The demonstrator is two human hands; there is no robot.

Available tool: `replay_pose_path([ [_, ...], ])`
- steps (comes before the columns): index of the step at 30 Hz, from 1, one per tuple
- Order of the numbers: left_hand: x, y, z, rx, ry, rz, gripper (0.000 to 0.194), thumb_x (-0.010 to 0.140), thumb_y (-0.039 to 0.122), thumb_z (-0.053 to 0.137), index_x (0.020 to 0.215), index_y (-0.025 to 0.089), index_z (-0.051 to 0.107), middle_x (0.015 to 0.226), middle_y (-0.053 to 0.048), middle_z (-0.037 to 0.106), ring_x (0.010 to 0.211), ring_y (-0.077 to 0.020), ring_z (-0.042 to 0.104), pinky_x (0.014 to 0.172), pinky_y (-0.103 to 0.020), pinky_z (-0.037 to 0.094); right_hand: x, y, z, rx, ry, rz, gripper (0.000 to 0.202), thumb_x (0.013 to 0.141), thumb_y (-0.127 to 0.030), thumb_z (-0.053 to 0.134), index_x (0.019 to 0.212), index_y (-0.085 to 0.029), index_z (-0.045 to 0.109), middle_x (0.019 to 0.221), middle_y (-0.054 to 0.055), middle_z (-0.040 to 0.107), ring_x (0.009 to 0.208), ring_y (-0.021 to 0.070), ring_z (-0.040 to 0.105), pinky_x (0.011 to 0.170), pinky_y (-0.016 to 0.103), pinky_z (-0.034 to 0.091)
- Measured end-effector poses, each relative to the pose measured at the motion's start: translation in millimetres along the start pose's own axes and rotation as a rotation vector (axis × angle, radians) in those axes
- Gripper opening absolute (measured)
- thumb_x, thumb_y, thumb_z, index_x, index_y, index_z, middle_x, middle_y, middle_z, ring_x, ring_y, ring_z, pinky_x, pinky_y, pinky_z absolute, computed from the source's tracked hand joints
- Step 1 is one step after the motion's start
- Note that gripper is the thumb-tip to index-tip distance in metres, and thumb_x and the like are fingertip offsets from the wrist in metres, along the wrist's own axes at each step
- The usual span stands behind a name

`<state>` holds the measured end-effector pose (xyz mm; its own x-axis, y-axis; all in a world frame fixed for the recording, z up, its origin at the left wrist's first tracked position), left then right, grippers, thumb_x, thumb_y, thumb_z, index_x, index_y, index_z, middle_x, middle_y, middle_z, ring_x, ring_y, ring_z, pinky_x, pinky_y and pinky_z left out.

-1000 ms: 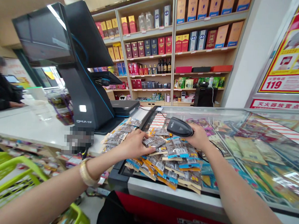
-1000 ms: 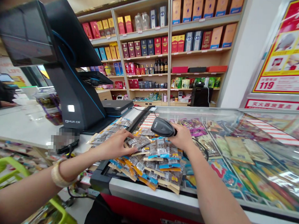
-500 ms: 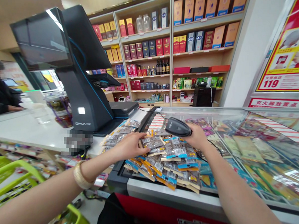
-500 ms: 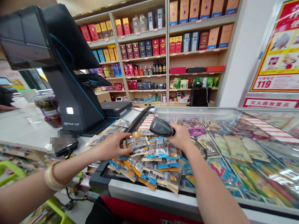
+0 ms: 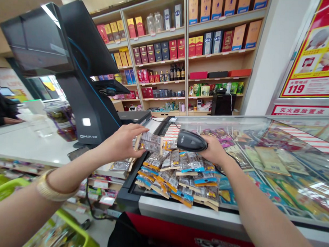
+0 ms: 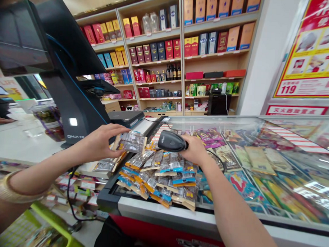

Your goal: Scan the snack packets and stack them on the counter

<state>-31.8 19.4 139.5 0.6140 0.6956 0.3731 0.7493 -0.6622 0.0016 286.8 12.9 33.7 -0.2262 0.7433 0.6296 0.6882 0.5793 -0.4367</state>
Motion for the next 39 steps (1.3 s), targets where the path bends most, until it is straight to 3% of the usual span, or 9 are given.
replay_pose_path([
  [7, 11.6, 18.6, 4.7, 0.038, 0.015, 0.095, 0.061, 0.064, 0.039, 0.067, 0.123, 0.022, 0.062, 0.122, -0.01, 0.062, 0.114, -0.0305, 0.054, 0.105, -0.044, 0.032, 1.2, -11.2, -2.4, -0.001, -0.013, -0.041, 0.026, 0.067, -0.016, 0.059, 0.09, -0.021, 0.071, 0.083, 0.003, 0.074, 0.075, 0.0204, 0.067, 0.068, 0.026, 0.048],
  [12, 11.3, 15.4, 8.8, 0.001, 0.032, 0.11, 0.06, 0.065, 0.04, 0.067, 0.122, 0.02, 0.063, 0.121, -0.01, 0.063, 0.113, -0.0295, 0.055, 0.105, -0.042, 0.034, 0.7, -6.4, -1.3, 0.009, -0.002, -0.019, 0.025, 0.068, -0.018, 0.059, 0.09, -0.021, 0.071, 0.083, 0.003, 0.074, 0.075, 0.0207, 0.067, 0.069, 0.027, 0.048],
  [15, 10.6, -3.1, 9.0, -0.057, 0.044, 0.04, 0.06, 0.065, 0.043, 0.065, 0.12, 0.019, 0.064, 0.121, -0.01, 0.064, 0.111, -0.0277, 0.057, 0.103, -0.038, 0.038, 0.6, -2.3, -0.7, 0.018, 0.016, -0.008, 0.025, 0.068, -0.02, 0.061, 0.091, -0.022, 0.071, 0.084, 0.003, 0.074, 0.077, 0.0213, 0.067, 0.07, 0.027, 0.048],
  [19, 4.5, -52.0, 15.8, -0.14, 0.022, -0.12, 0.06, 0.063, 0.047, 0.064, 0.115, 0.018, 0.067, 0.119, -0.01, 0.066, 0.11, -0.0268, 0.06, 0.102, -0.034, 0.04, 0.1, 0.3, -1.0, 0.008, 0.028, 0.008, 0.024, 0.069, -0.022, 0.062, 0.091, -0.022, 0.071, 0.085, 0.003, 0.074, 0.078, 0.0221, 0.067, 0.07, 0.028, 0.048],
  [23, -8.9, -106.3, 32.5, -0.157, -0.061, -0.25, 0.059, 0.059, 0.05, 0.064, 0.109, 0.017, 0.069, 0.116, -0.01, 0.068, 0.109, -0.0275, 0.062, 0.101, -0.033, 0.041, -0.5, 0.6, -1.0, 0.002, 0.025, 0.011, 0.022, 0.07, -0.024, 0.062, 0.09, -0.022, 0.071, 0.084, 0.004, 0.074, 0.077, 0.0218, 0.067, 0.07, 0.027, 0.048],
  [27, -19.8, -139.5, 50.5, -0.166, -0.14, -0.307, 0.062, 0.06, 0.049, 0.062, 0.113, 0.017, 0.067, 0.12, -0.01, 0.067, 0.113, -0.0272, 0.06, 0.103, -0.033, 0.04, -1.1, 1.4, -0.5, -0.032, 0.042, 0.012, 0.017, 0.07, -0.025, 0.062, 0.084, -0.021, 0.069, 0.08, 0.004, 0.073, 0.074, 0.0213, 0.066, 0.067, 0.027, 0.046],
  [31, -22.2, -153.9, 62.5, -0.173, -0.19, -0.318, 0.066, 0.059, 0.048, 0.058, 0.116, 0.015, 0.065, 0.125, -0.011, 0.064, 0.116, -0.0286, 0.058, 0.105, -0.036, 0.038, -1.7, 3.0, 0.1, -0.06, 0.053, 0.006, 0.014, 0.069, -0.025, 0.062, 0.08, -0.02, 0.068, 0.075, 0.004, 0.071, 0.07, 0.0206, 0.064, 0.063, 0.026, 0.044],
  [34, -19.0, -157.0, 66.5, -0.166, -0.139, -0.292, 0.066, 0.061, 0.051, 0.056, 0.114, 0.013, 0.066, 0.128, -0.014, 0.062, 0.12, -0.031, 0.055, 0.108, -0.039, 0.036, -2.2, 4.1, 0.4, -0.064, 0.063, 0.021, 0.014, 0.067, -0.023, 0.062, 0.08, -0.02, 0.067, 0.077, 0.004, 0.071, 0.071, 0.0208, 0.064, 0.064, 0.027, 0.044],
  [39, -3.7, -134.1, 70.2, -0.152, -0.018, -0.276, 0.064, 0.068, 0.06, 0.053, 0.111, 0.015, 0.068, 0.121, -0.014, 0.066, 0.114, -0.0322, 0.058, 0.105, -0.042, 0.039, -2.7, 5.4, -0.2, -0.087, 0.098, 0.027, 0.012, 0.068, -0.027, 0.064, 0.077, -0.021, 0.067, 0.076, 0.005, 0.071, 0.071, 0.0215, 0.064, 0.066, 0.028, 0.045],
])
Point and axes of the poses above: each hand's wrist, its own x-axis towards the middle knuckle, its own z-axis out of the palm, y = z × x, the point moved 1 cm from there along x, towards the middle knuckle
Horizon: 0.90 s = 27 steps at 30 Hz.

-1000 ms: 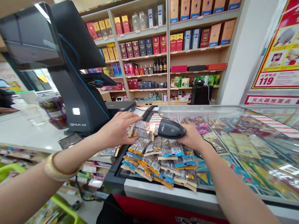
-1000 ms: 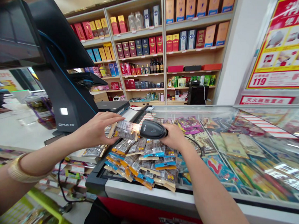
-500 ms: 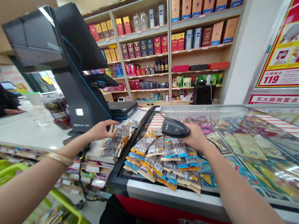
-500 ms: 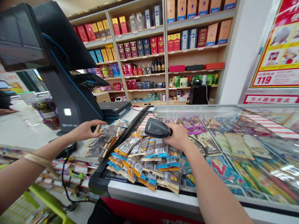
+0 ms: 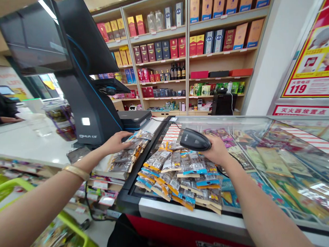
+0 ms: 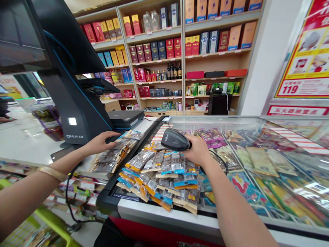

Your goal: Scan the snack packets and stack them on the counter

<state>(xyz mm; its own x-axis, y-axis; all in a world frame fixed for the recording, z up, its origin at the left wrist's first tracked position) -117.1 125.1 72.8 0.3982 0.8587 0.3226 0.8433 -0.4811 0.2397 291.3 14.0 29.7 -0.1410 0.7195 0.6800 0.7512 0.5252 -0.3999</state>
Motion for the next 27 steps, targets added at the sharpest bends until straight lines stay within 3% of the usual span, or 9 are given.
replay_pose_path([
  [4, 8.8, 53.3, 16.1, -0.063, 0.014, 0.059, 0.061, 0.072, 0.06, 0.052, 0.112, 0.017, 0.068, 0.121, -0.012, 0.066, 0.113, -0.0292, 0.059, 0.103, -0.038, 0.041, 0.4, 2.3, -0.5, -0.004, 0.035, 0.006, 0.016, 0.068, -0.03, 0.064, 0.08, -0.02, 0.068, 0.078, 0.006, 0.072, 0.073, 0.0226, 0.064, 0.067, 0.028, 0.046],
  [8, 19.6, 110.8, 39.5, -0.141, -0.115, 0.128, 0.059, 0.076, 0.059, 0.053, 0.115, 0.017, 0.066, 0.119, -0.011, 0.068, 0.109, -0.0272, 0.062, 0.098, -0.035, 0.044, 0.7, 5.6, 0.2, -0.006, 0.046, 0.016, 0.022, 0.068, -0.031, 0.065, 0.086, -0.02, 0.07, 0.08, 0.006, 0.072, 0.074, 0.023, 0.065, 0.067, 0.029, 0.047],
  [11, 28.0, 137.5, 55.4, -0.168, -0.228, 0.19, 0.065, 0.073, 0.057, 0.06, 0.122, 0.014, 0.062, 0.128, -0.014, 0.062, 0.116, -0.0285, 0.059, 0.1, -0.035, 0.042, 0.5, 8.3, 1.0, -0.02, 0.053, 0.027, 0.026, 0.068, -0.031, 0.066, 0.091, -0.021, 0.071, 0.081, 0.006, 0.073, 0.074, 0.0233, 0.066, 0.067, 0.029, 0.048],
  [14, 35.0, 147.4, 65.5, -0.153, -0.297, 0.214, 0.068, 0.07, 0.053, 0.065, 0.125, 0.013, 0.06, 0.132, -0.014, 0.059, 0.121, -0.0288, 0.056, 0.103, -0.035, 0.04, 0.3, 11.0, 1.2, -0.027, 0.057, 0.048, 0.027, 0.068, -0.032, 0.067, 0.092, -0.021, 0.071, 0.081, 0.006, 0.074, 0.074, 0.0237, 0.067, 0.066, 0.029, 0.048],
  [17, 38.5, 148.4, 67.5, -0.13, -0.284, 0.214, 0.065, 0.07, 0.051, 0.066, 0.123, 0.013, 0.061, 0.128, -0.013, 0.062, 0.116, -0.0283, 0.06, 0.099, -0.034, 0.043, 0.5, 12.7, 0.7, -0.011, 0.066, 0.056, 0.027, 0.067, -0.032, 0.067, 0.091, -0.02, 0.071, 0.082, 0.006, 0.074, 0.076, 0.0243, 0.067, 0.069, 0.03, 0.049],
  [20, 38.1, 147.0, 61.5, -0.09, -0.183, 0.251, 0.068, 0.067, 0.046, 0.071, 0.124, 0.012, 0.06, 0.126, -0.015, 0.063, 0.114, -0.0289, 0.059, 0.098, -0.035, 0.044, 1.0, 13.2, -0.2, 0.0, 0.06, 0.061, 0.026, 0.067, -0.031, 0.065, 0.09, -0.02, 0.071, 0.084, 0.006, 0.074, 0.078, 0.0248, 0.068, 0.07, 0.03, 0.049],
  [27, 32.0, 140.5, 34.6, 0.088, 0.09, 0.488, 0.069, 0.064, 0.036, 0.076, 0.127, 0.015, 0.057, 0.125, -0.016, 0.061, 0.116, -0.0295, 0.056, 0.1, -0.044, 0.039, 1.3, 10.9, -2.3, -0.099, 0.007, 0.107, 0.029, 0.068, -0.03, 0.064, 0.096, -0.023, 0.071, 0.091, 0.006, 0.075, 0.086, 0.0261, 0.068, 0.072, 0.029, 0.048],
])
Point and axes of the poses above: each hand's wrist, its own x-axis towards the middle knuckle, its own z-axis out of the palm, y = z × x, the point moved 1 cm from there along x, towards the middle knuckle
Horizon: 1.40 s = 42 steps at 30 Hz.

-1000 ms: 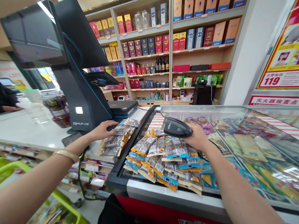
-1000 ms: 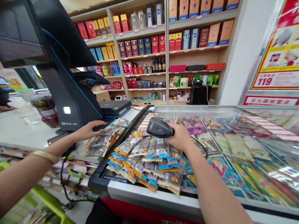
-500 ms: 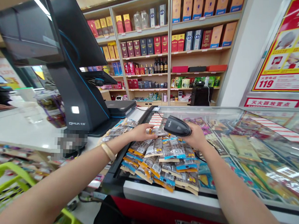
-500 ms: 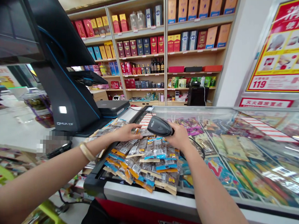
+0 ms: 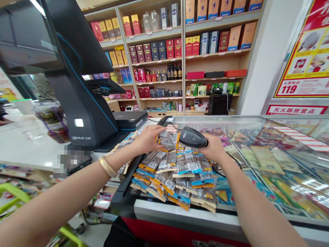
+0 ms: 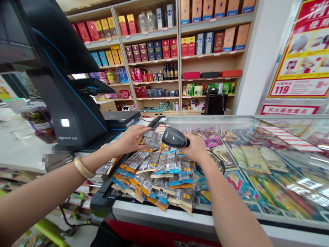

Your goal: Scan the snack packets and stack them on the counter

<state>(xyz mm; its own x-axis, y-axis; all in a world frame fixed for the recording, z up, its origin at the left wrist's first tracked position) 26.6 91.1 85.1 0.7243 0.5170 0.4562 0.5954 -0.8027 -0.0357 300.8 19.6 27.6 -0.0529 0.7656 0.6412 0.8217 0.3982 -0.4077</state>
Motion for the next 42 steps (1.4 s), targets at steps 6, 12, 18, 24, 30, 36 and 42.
replay_pose_path([
  [6, -5.4, 3.3, -12.5, 0.054, 0.023, 0.044, 0.068, 0.066, 0.035, 0.075, 0.129, 0.018, 0.055, 0.126, -0.014, 0.06, 0.118, -0.0291, 0.054, 0.101, -0.045, 0.036, 0.0, -2.8, 0.7, -0.088, -0.055, 0.032, 0.025, 0.07, -0.031, 0.063, 0.093, -0.024, 0.07, 0.089, 0.006, 0.075, 0.084, 0.0255, 0.068, 0.07, 0.029, 0.047],
  [12, -5.9, 5.9, -15.0, 0.005, 0.012, -0.025, 0.067, 0.065, 0.037, 0.074, 0.128, 0.02, 0.057, 0.127, -0.013, 0.06, 0.12, -0.0295, 0.053, 0.104, -0.044, 0.035, -0.7, -1.2, 1.9, -0.064, -0.005, 0.014, 0.029, 0.071, -0.033, 0.063, 0.097, -0.024, 0.071, 0.09, 0.006, 0.075, 0.083, 0.0256, 0.068, 0.067, 0.029, 0.046],
  [18, -22.5, -36.6, -23.7, -0.205, 0.058, -0.277, 0.073, 0.068, 0.054, 0.066, 0.131, 0.018, 0.055, 0.135, -0.013, 0.055, 0.126, -0.0286, 0.049, 0.109, -0.04, 0.033, -1.8, 0.9, 1.4, -0.053, 0.069, 0.021, 0.024, 0.07, -0.034, 0.063, 0.091, -0.024, 0.071, 0.084, 0.005, 0.074, 0.076, 0.024, 0.068, 0.062, 0.027, 0.044],
  [24, -60.6, -100.8, -22.8, -0.297, 0.011, -0.586, 0.085, 0.051, 0.068, 0.07, 0.118, 0.015, 0.063, 0.128, -0.015, 0.061, 0.121, -0.0329, 0.054, 0.107, -0.041, 0.036, -2.2, 1.7, 2.2, -0.049, 0.058, 0.017, 0.022, 0.07, -0.035, 0.064, 0.087, -0.023, 0.071, 0.08, 0.005, 0.074, 0.071, 0.0218, 0.066, 0.06, 0.026, 0.042],
  [30, -77.2, -132.1, -16.4, -0.367, -0.045, -0.735, 0.08, 0.041, 0.063, 0.075, 0.106, 0.016, 0.067, 0.118, -0.016, 0.067, 0.111, -0.0346, 0.06, 0.102, -0.044, 0.041, -2.4, 2.8, 3.6, -0.044, 0.041, 0.0, 0.027, 0.07, -0.037, 0.066, 0.092, -0.022, 0.071, 0.084, 0.006, 0.074, 0.075, 0.0234, 0.067, 0.064, 0.028, 0.045],
  [36, -72.1, -125.1, -16.9, -0.247, 0.052, -0.759, 0.064, 0.052, 0.06, 0.071, 0.1, 0.019, 0.069, 0.117, -0.016, 0.067, 0.114, -0.0368, 0.058, 0.1, -0.044, 0.042, -2.6, 2.7, 3.2, -0.052, 0.043, -0.006, 0.026, 0.071, -0.036, 0.066, 0.092, -0.023, 0.071, 0.084, 0.006, 0.074, 0.076, 0.0234, 0.067, 0.065, 0.028, 0.046],
  [42, -62.7, -39.0, -15.8, -0.214, -0.041, -0.56, 0.056, 0.068, 0.064, 0.058, 0.1, 0.019, 0.069, 0.099, -0.011, 0.071, 0.092, -0.0284, 0.066, 0.085, -0.036, 0.049, -2.6, 3.1, 3.0, -0.02, 0.038, 0.006, 0.028, 0.07, -0.036, 0.067, 0.095, -0.023, 0.071, 0.086, 0.006, 0.074, 0.077, 0.0237, 0.067, 0.067, 0.03, 0.048],
])
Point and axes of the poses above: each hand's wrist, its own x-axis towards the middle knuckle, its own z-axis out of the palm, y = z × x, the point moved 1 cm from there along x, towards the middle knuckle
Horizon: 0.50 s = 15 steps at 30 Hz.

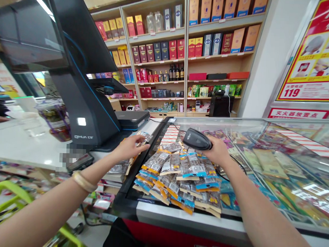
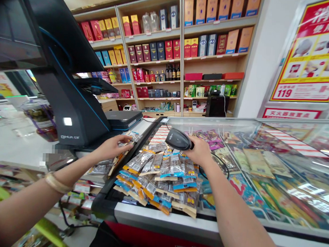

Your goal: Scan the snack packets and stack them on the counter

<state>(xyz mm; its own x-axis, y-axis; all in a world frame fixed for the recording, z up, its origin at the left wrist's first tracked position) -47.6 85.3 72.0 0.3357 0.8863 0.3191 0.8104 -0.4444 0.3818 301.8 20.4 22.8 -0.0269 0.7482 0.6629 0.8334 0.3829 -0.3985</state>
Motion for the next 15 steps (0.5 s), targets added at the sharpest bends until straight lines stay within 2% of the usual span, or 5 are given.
replay_pose_path([
  [2, -14.8, 22.2, 8.0, 0.017, -0.095, 0.023, 0.06, 0.068, 0.067, 0.058, 0.102, 0.019, 0.068, 0.092, -0.009, 0.072, 0.083, -0.0263, 0.066, 0.077, -0.034, 0.05, -0.2, -0.5, 0.2, -0.005, 0.001, -0.001, 0.027, 0.07, -0.036, 0.067, 0.094, -0.024, 0.071, 0.086, 0.006, 0.075, 0.078, 0.024, 0.067, 0.068, 0.03, 0.048],
  [4, -25.2, 35.3, 15.1, 0.033, -0.164, 0.021, 0.063, 0.065, 0.068, 0.06, 0.102, 0.018, 0.069, 0.09, -0.01, 0.071, 0.081, -0.0264, 0.066, 0.072, -0.033, 0.049, -0.4, -1.1, 0.7, -0.016, -0.001, -0.002, 0.027, 0.07, -0.035, 0.067, 0.093, -0.024, 0.071, 0.086, 0.006, 0.074, 0.078, 0.0243, 0.067, 0.068, 0.03, 0.048],
  [8, -31.5, 41.0, 25.0, -0.015, -0.245, -0.025, 0.061, 0.062, 0.065, 0.064, 0.098, 0.016, 0.069, 0.091, -0.009, 0.071, 0.081, -0.0265, 0.066, 0.07, -0.031, 0.048, -0.8, -1.9, 2.0, -0.018, -0.018, -0.012, 0.029, 0.07, -0.033, 0.065, 0.096, -0.024, 0.071, 0.088, 0.006, 0.075, 0.079, 0.0249, 0.068, 0.067, 0.03, 0.048],
  [10, -31.2, 40.7, 26.7, -0.081, -0.253, -0.046, 0.054, 0.062, 0.06, 0.067, 0.095, 0.017, 0.068, 0.086, -0.006, 0.071, 0.079, -0.0248, 0.065, 0.068, -0.03, 0.047, -0.9, -1.7, 2.5, -0.013, -0.021, -0.019, 0.031, 0.07, -0.032, 0.065, 0.099, -0.024, 0.071, 0.09, 0.006, 0.075, 0.079, 0.0251, 0.068, 0.068, 0.031, 0.048],
  [15, -32.9, 40.0, 23.5, -0.268, -0.171, -0.083, 0.039, 0.059, 0.05, 0.071, 0.082, 0.019, 0.066, 0.072, -0.001, 0.067, 0.07, -0.0202, 0.061, 0.063, -0.029, 0.046, -1.0, -1.4, 2.4, 0.002, -0.017, -0.025, 0.032, 0.07, -0.031, 0.064, 0.1, -0.023, 0.071, 0.09, 0.006, 0.075, 0.079, 0.0256, 0.068, 0.068, 0.031, 0.048],
])
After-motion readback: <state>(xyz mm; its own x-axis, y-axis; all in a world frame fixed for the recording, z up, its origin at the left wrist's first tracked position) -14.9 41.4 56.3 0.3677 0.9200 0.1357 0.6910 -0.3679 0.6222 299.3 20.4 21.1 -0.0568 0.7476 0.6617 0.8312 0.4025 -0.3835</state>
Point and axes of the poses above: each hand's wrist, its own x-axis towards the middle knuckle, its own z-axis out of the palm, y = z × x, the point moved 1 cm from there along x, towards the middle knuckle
